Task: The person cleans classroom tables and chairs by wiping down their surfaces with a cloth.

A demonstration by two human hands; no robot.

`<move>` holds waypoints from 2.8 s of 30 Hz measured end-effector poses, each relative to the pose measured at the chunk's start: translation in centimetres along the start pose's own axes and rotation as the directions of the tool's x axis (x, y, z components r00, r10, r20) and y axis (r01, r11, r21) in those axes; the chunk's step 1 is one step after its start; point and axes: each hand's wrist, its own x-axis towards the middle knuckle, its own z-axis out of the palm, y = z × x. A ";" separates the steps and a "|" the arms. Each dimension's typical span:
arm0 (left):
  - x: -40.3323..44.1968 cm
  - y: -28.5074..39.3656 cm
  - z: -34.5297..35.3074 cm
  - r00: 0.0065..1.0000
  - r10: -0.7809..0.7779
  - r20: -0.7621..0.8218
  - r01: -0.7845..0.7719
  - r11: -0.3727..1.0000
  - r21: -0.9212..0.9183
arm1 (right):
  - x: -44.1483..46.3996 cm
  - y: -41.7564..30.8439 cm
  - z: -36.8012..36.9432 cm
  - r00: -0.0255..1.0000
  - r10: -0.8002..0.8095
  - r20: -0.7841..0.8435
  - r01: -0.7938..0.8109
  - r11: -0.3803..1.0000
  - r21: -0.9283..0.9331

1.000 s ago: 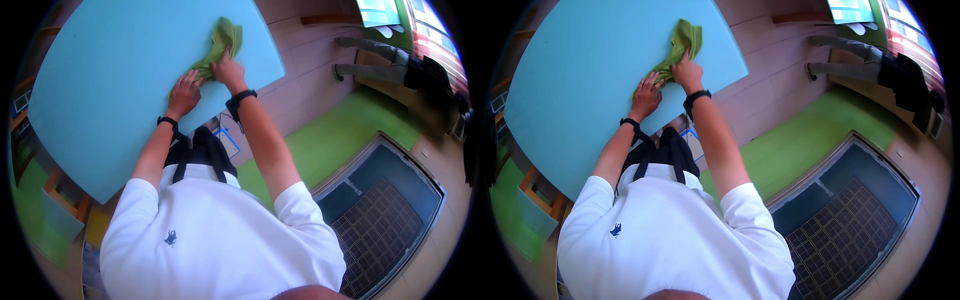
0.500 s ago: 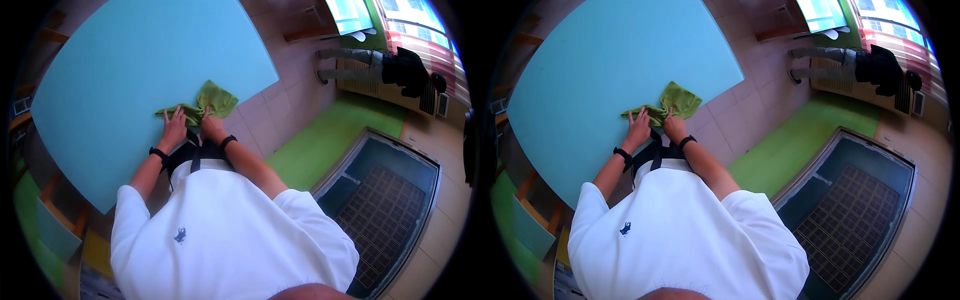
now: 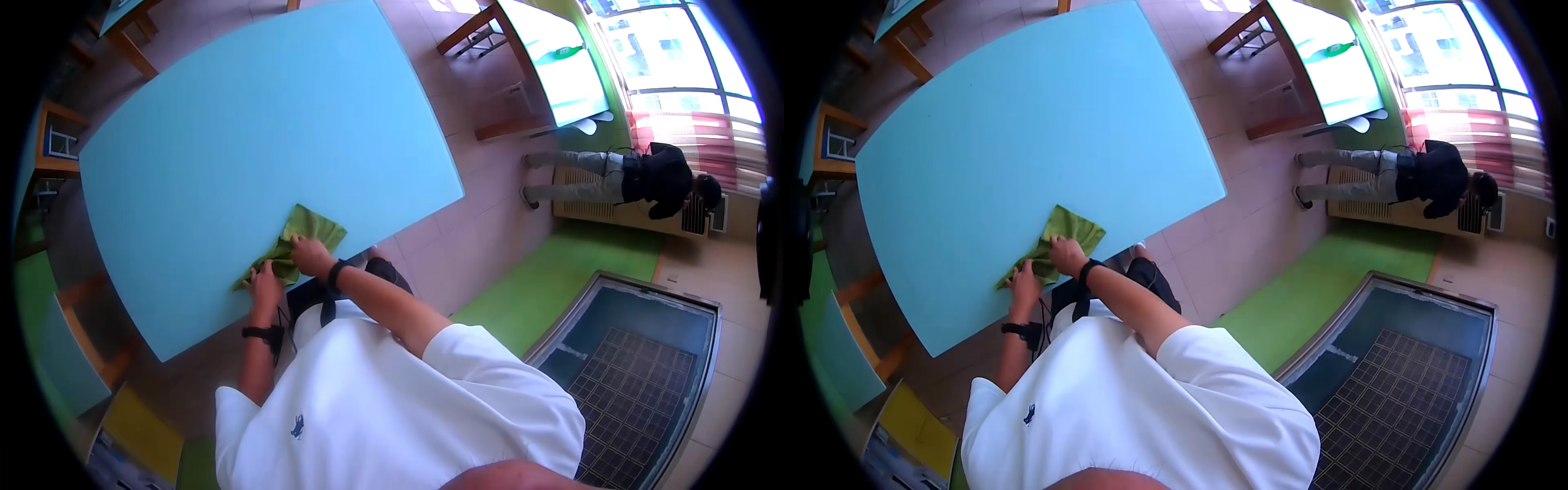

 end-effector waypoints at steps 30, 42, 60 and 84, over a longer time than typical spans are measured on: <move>7.2 37.3 14.0 0.653 0.755 -0.068 -0.739 0.653 0.165 | -21.3 36.1 5.9 0.769 0.640 -0.013 -0.485 0.596 0.639; 6.0 28.4 10.2 0.943 0.328 0.049 -0.328 0.905 0.272 | -15.4 23.0 3.6 0.848 0.530 0.006 -0.472 0.750 0.463; 3.8 -4.7 1.8 0.835 0.251 -0.489 -0.399 0.889 -0.225 | 2.9 -0.4 -0.3 0.969 -0.245 -0.034 0.248 0.955 0.162; 4.0 -3.0 -1.4 0.936 0.003 -0.351 -0.019 0.999 -0.041 | 13.0 4.4 -3.8 0.550 0.580 -0.601 -0.132 0.771 0.623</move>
